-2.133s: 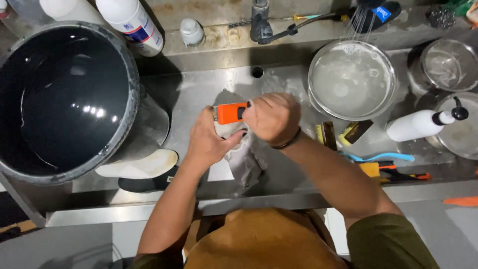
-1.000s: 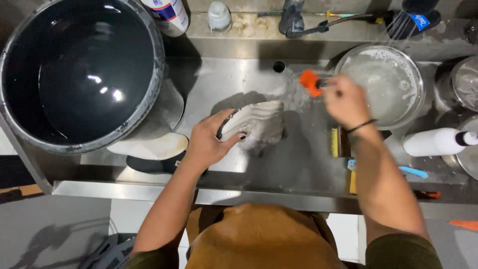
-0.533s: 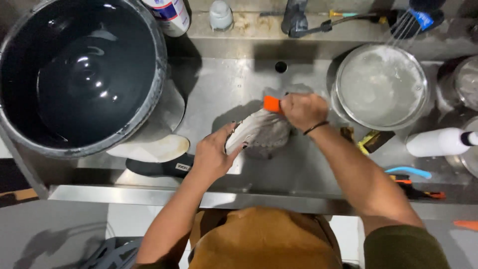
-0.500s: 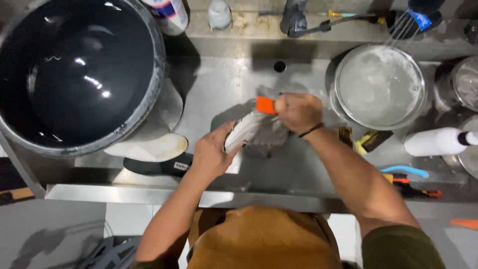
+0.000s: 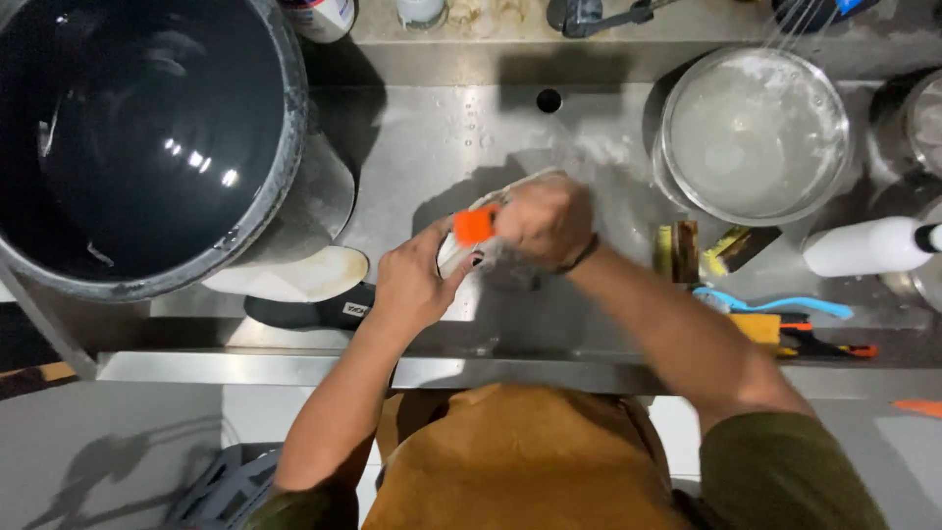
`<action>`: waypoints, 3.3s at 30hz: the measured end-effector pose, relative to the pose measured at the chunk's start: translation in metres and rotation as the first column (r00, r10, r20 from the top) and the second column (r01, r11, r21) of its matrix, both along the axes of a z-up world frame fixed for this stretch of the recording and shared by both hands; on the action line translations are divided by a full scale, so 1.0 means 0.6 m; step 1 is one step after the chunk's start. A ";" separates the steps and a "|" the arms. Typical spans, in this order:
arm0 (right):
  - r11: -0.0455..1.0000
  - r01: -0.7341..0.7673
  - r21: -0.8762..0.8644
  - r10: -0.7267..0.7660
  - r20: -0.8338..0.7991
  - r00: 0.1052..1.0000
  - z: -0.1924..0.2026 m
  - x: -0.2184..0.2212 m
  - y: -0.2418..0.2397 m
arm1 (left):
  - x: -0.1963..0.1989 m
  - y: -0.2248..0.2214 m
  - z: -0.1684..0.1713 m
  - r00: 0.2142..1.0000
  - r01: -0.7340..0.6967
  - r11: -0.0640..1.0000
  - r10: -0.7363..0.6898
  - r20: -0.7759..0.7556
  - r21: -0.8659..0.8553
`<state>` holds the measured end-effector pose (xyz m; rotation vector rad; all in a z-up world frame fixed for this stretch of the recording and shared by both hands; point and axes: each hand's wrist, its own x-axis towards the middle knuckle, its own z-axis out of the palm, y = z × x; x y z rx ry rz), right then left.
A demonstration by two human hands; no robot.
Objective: Intensively scrubbing a sneaker with a small brush and cleaning solution in a sink to remove dirt.
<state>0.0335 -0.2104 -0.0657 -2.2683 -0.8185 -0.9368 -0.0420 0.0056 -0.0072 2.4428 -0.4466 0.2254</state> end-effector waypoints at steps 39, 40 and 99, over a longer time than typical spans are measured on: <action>0.288 0.150 -0.946 -0.953 -0.267 0.144 -0.027 0.075 -0.421 | 0.049 -0.024 0.027 0.972 -0.067 0.994 0.085 0.219 -0.088; 0.289 0.164 -0.943 -0.953 -0.268 0.142 -0.026 0.079 -0.412 | 0.064 -0.029 0.038 0.970 -0.060 0.994 0.079 0.231 -0.086; 0.833 0.179 -0.523 -0.515 -0.618 0.594 -0.020 0.000 -0.300 | -0.005 -0.017 0.014 0.395 0.246 0.951 0.077 -0.915 0.186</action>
